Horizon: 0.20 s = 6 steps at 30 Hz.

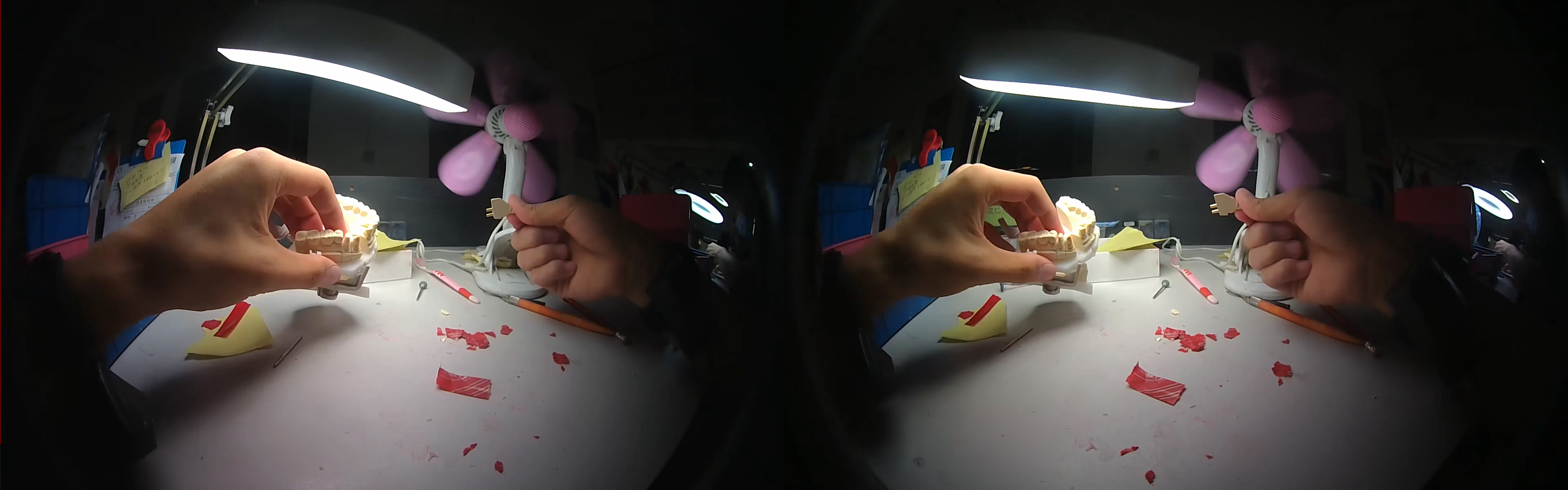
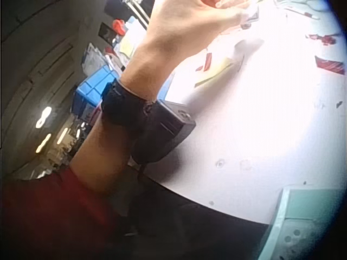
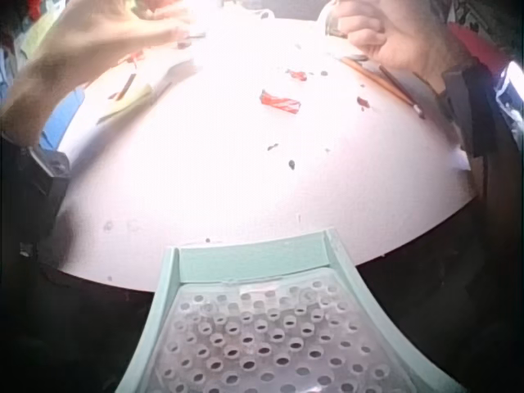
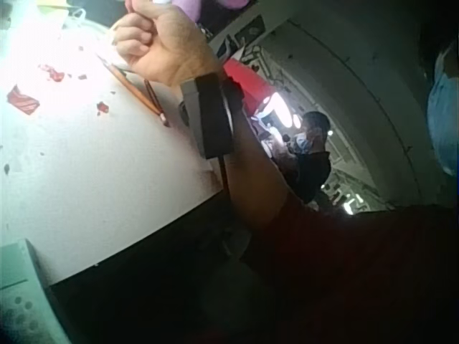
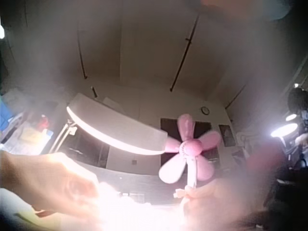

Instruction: Grinding and fitting small dental components into a dental model using a rotary tool.

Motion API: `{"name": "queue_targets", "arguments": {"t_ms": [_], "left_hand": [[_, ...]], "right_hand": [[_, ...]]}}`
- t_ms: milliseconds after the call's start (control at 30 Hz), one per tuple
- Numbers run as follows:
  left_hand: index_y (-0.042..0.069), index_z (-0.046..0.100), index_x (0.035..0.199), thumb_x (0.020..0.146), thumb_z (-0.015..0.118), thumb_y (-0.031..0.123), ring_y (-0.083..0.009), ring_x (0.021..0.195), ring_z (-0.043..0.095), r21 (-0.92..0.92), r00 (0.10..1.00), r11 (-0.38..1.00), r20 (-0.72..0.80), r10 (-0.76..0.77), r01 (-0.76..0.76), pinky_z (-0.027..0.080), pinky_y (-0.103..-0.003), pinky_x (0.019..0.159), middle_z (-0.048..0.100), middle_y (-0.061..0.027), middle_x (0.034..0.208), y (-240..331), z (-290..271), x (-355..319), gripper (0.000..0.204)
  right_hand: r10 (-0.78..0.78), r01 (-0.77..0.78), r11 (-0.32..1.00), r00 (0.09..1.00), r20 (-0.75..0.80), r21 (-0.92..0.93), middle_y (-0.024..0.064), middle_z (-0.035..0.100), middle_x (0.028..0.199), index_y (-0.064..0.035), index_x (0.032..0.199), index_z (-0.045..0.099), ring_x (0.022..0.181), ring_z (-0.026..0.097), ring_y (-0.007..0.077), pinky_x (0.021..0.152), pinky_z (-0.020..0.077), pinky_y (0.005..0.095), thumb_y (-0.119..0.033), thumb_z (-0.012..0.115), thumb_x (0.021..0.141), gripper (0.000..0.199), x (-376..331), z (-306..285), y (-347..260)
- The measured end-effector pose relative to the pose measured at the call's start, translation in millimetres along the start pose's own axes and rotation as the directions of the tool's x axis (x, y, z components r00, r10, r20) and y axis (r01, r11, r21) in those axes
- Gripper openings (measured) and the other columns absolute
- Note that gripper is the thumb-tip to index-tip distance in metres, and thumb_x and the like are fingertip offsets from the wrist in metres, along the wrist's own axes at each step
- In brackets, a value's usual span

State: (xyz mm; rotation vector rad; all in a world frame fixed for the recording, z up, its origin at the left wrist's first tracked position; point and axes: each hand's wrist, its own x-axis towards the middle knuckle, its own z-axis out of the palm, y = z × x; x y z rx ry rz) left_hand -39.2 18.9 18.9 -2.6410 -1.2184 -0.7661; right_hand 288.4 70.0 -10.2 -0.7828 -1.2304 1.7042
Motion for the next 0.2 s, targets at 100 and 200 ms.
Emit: {"name": "queue_targets", "arguments": {"t_ms": [100,200], "left_hand": [[0.003,0.070,0.102,0.080,0.088,0.017,-0.0215,0.100,0.073,0.113,0.984,0.978,0.012,0.177,-0.178,0.066,-0.037,0.079,0.073,-0.0119,0.099,4,-13,-4,0.032],[0.004,0.069,0.104,0.081,0.088,0.020,-0.0247,0.106,0.072,0.211,0.977,0.961,-0.081,0.198,-0.177,0.066,-0.037,0.077,0.074,-0.0133,0.106,-19,30,-47,0.034]], "right_hand": [[0.006,-0.005,1.000,1.000,0.006,-0.011,-0.0079,0.032,0.068,-0.0123,0.099,0.049,0.056,0.029,0.0029,0.047,0.0265,0.0196,-0.026,0.060,0.107,0.019,0,-3,-2],[0.002,-0.003,1.000,1.000,-0.012,-0.021,-0.0082,0.032,0.068,-0.0124,0.099,0.049,0.056,0.029,0.0028,0.047,0.0263,0.0194,-0.027,0.059,0.107,0.020,0,-5,-5]]}}
